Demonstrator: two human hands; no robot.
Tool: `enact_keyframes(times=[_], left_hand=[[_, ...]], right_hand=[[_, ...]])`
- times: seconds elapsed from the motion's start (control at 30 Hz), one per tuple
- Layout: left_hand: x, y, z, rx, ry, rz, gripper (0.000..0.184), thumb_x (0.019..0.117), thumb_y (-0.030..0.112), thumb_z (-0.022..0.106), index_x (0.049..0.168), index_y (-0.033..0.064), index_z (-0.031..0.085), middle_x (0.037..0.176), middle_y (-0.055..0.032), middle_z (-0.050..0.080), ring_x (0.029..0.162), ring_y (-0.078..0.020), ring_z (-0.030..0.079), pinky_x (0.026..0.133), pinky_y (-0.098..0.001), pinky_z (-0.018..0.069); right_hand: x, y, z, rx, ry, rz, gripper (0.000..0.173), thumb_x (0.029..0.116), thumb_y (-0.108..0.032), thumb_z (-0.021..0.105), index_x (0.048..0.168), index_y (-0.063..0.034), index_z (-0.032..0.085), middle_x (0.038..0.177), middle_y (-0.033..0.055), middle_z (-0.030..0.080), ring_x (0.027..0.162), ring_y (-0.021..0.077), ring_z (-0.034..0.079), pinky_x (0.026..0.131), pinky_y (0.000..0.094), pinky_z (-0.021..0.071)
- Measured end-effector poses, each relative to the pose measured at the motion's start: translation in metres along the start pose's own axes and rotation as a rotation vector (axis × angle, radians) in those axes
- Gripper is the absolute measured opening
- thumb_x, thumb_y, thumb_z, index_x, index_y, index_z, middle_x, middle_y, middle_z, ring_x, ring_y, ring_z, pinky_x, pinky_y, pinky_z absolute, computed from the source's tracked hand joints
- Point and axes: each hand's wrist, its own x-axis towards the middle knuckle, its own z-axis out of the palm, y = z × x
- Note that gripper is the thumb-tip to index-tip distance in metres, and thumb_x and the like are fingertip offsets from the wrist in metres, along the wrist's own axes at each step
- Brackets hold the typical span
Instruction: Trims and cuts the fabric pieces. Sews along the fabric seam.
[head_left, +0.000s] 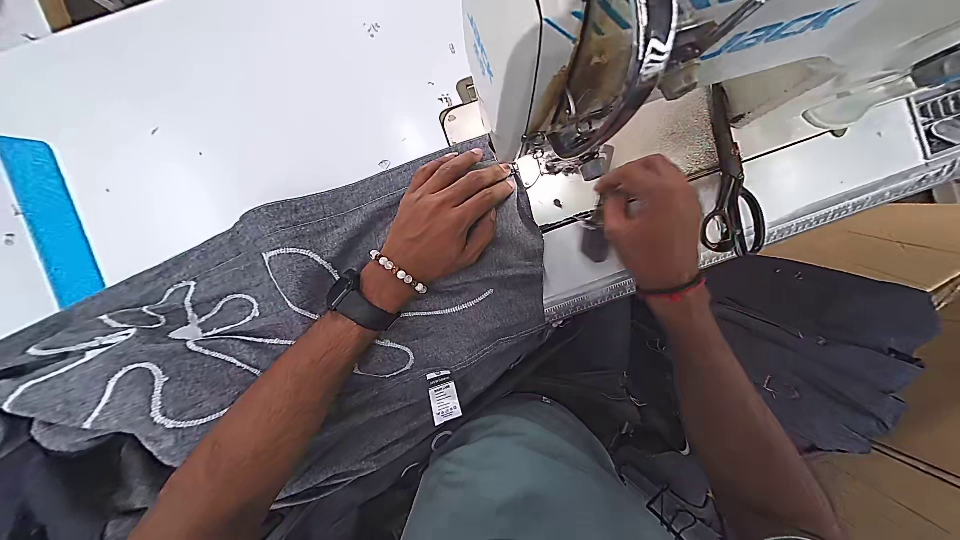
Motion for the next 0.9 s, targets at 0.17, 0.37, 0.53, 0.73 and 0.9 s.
enact_keyframes(times=[0.17, 0.37, 0.53, 0.73, 0.9], left_hand=[[-0.002, -0.002, 0.001, -0.012, -0.019, 0.009, 0.042, 0.1044, 0.027, 0.044, 0.14, 0.0218, 0.065, 0.148, 0.002, 0.06, 0.145, -0.0233, 0.046, 0.121, -0.0461, 0.0324], [0.0, -0.011, -0.004, -0.029, -0.048, 0.048, 0.043, 0.1054, 0.033, 0.042, 0.143, 0.0237, 0.063, 0.149, 0.002, 0.058, 0.146, -0.0237, 0.044, 0.122, -0.0463, 0.0312], [0.007, -0.029, -0.008, -0.043, -0.102, 0.152, 0.044, 0.1054, 0.037, 0.043, 0.144, 0.0311, 0.061, 0.148, 0.0, 0.058, 0.142, -0.0262, 0.046, 0.119, -0.0483, 0.0298], [0.011, -0.038, -0.011, -0.009, -0.123, 0.19, 0.043, 0.1047, 0.036, 0.042, 0.144, 0.0381, 0.06, 0.147, 0.0018, 0.059, 0.139, -0.0267, 0.046, 0.115, -0.0492, 0.0297], [0.011, -0.037, -0.011, -0.002, -0.125, 0.179, 0.042, 0.1043, 0.035, 0.042, 0.142, 0.0382, 0.062, 0.146, 0.0005, 0.06, 0.14, -0.0279, 0.046, 0.115, -0.0502, 0.0302]], right_hand=[[0.003, -0.03, 0.039, 0.041, 0.116, -0.097, 0.021, 0.0971, -0.024, 0.069, 0.114, -0.0138, 0.076, 0.1, 0.012, 0.066, 0.094, 0.0301, 0.063, 0.075, 0.0442, 0.0512], [-0.012, -0.045, 0.056, 0.014, 0.186, -0.259, 0.027, 0.0991, -0.012, 0.058, 0.12, -0.0164, 0.075, 0.128, 0.003, 0.071, 0.12, 0.0241, 0.063, 0.094, 0.0442, 0.0499], [-0.025, -0.048, 0.064, -0.025, 0.152, -0.301, 0.037, 0.0963, -0.009, 0.054, 0.124, -0.0218, 0.075, 0.139, -0.0052, 0.067, 0.133, 0.0206, 0.057, 0.104, 0.0451, 0.0435], [-0.024, -0.049, 0.065, -0.008, 0.144, -0.276, 0.037, 0.0938, -0.009, 0.054, 0.121, -0.0208, 0.076, 0.135, -0.0046, 0.07, 0.129, 0.0196, 0.059, 0.103, 0.0455, 0.0432], [-0.023, -0.048, 0.065, 0.025, 0.129, -0.244, 0.037, 0.0938, -0.01, 0.053, 0.119, -0.0225, 0.077, 0.134, -0.0071, 0.07, 0.131, 0.019, 0.058, 0.104, 0.047, 0.0413]])
